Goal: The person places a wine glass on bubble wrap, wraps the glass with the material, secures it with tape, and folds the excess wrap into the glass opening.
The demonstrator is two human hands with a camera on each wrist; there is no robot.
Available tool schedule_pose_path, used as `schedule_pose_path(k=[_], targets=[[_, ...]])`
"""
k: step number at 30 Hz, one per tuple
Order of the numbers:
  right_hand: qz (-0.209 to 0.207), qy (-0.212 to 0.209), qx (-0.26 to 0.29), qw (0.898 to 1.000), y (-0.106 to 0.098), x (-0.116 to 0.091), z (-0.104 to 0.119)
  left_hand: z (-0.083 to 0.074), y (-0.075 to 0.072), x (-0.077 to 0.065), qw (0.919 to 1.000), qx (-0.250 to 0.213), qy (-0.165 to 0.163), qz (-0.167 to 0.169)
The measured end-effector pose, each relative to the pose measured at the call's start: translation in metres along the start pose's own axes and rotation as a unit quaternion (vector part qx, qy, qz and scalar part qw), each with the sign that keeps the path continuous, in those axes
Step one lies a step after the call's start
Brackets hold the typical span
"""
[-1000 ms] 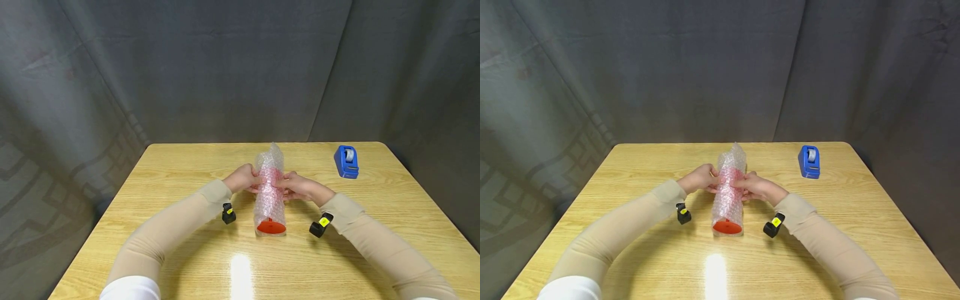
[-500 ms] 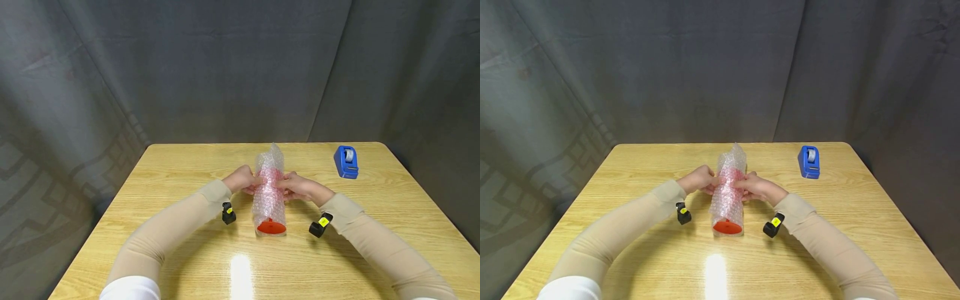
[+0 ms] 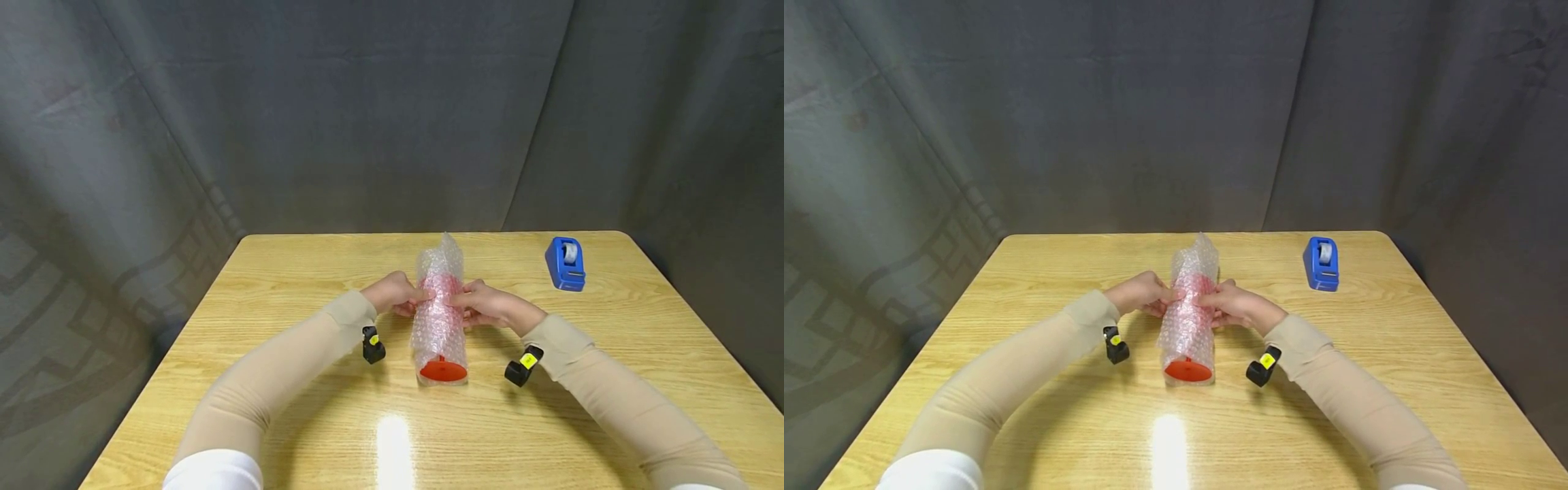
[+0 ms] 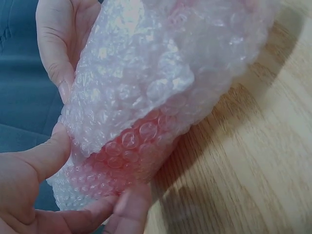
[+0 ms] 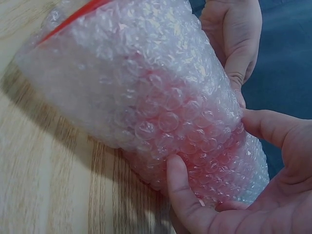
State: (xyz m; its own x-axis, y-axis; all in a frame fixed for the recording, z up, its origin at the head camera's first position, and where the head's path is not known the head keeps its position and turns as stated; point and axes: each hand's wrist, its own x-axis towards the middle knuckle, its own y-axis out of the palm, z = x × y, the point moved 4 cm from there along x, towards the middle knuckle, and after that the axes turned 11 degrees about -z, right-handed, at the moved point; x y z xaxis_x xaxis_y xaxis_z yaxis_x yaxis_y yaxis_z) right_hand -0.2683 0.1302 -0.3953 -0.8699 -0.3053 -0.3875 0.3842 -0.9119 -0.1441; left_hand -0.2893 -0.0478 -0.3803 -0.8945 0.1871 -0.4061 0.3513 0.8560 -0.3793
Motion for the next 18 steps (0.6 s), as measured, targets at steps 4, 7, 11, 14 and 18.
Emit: schedule_pose_path(k=[4, 7, 11, 14, 18], targets=[[-0.003, 0.003, 0.000, 1.000, 0.0006, 0.0008, 0.0011, 0.0020, 0.0000, 0.0019, 0.9999, -0.004, -0.005, 0.012], [-0.003, 0.004, 0.000, 1.000, 0.0012, 0.0002, 0.0017, 0.0043, 0.0008, 0.0035, 0.9995, -0.003, -0.012, 0.030], [0.001, 0.004, 0.005, 1.000, 0.0023, -0.0008, 0.0023, 0.0068, 0.0019, 0.0057, 0.9986, -0.007, -0.017, 0.050], [0.010, 0.001, 0.017, 1.000, 0.0033, -0.0005, 0.0020, 0.0072, 0.0020, 0.0060, 0.9985, -0.010, -0.011, 0.053], [0.027, 0.000, 0.049, 0.998, 0.0045, 0.0025, -0.0005, 0.0066, 0.0010, 0.0048, 0.9988, -0.009, 0.003, 0.047]])
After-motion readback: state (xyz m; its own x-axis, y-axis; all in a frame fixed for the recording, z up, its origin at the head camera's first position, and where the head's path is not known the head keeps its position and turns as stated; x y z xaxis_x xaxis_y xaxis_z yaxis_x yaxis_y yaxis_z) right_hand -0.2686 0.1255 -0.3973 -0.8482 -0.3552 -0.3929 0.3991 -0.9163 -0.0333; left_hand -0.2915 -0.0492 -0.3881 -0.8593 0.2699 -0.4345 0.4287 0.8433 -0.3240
